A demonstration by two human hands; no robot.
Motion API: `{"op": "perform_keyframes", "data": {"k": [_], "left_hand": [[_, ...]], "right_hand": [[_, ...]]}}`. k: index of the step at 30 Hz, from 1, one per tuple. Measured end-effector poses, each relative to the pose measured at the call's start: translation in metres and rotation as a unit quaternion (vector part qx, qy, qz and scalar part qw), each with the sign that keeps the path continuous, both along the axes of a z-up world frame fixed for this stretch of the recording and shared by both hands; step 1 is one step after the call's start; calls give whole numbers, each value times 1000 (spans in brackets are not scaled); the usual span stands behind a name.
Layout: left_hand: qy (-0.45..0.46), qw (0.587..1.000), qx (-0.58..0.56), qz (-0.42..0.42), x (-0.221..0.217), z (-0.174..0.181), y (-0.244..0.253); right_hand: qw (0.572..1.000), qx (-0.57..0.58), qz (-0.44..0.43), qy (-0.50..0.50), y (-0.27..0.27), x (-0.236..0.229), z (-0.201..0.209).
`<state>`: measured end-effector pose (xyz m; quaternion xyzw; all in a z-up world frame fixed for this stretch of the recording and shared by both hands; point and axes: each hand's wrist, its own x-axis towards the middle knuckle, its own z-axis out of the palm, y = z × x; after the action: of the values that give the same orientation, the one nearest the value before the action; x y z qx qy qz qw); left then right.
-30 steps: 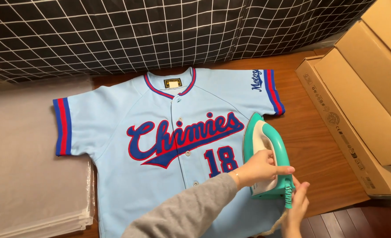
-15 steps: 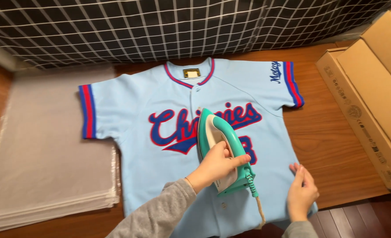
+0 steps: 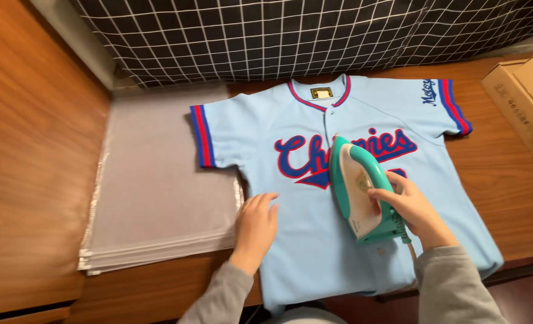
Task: The person removes a baseball jersey from a hanger, spreads it out on a flat surface, and uses a handheld iron to remove wrinkles from both sides of the garment.
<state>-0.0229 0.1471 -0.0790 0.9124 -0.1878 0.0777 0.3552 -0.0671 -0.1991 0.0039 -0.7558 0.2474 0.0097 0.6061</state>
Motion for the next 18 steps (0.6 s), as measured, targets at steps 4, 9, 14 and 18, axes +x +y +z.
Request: {"op": "perform_keyframes", "data": {"k": [4, 9, 14, 18], "left_hand": [[-66, 996, 24, 59, -54, -37, 38], [-69, 993, 96, 7, -91, -62, 47], [-125, 979, 156, 25, -94, -55, 51], [-145, 972, 182, 22, -95, -50, 51]], "right_hand": [[996, -55, -28, 67, 92, -36, 45], [997, -65, 4, 41, 148, -93, 22], [997, -25, 34, 65, 210, -132, 10], [985, -36, 64, 158, 235, -131, 51]]}}
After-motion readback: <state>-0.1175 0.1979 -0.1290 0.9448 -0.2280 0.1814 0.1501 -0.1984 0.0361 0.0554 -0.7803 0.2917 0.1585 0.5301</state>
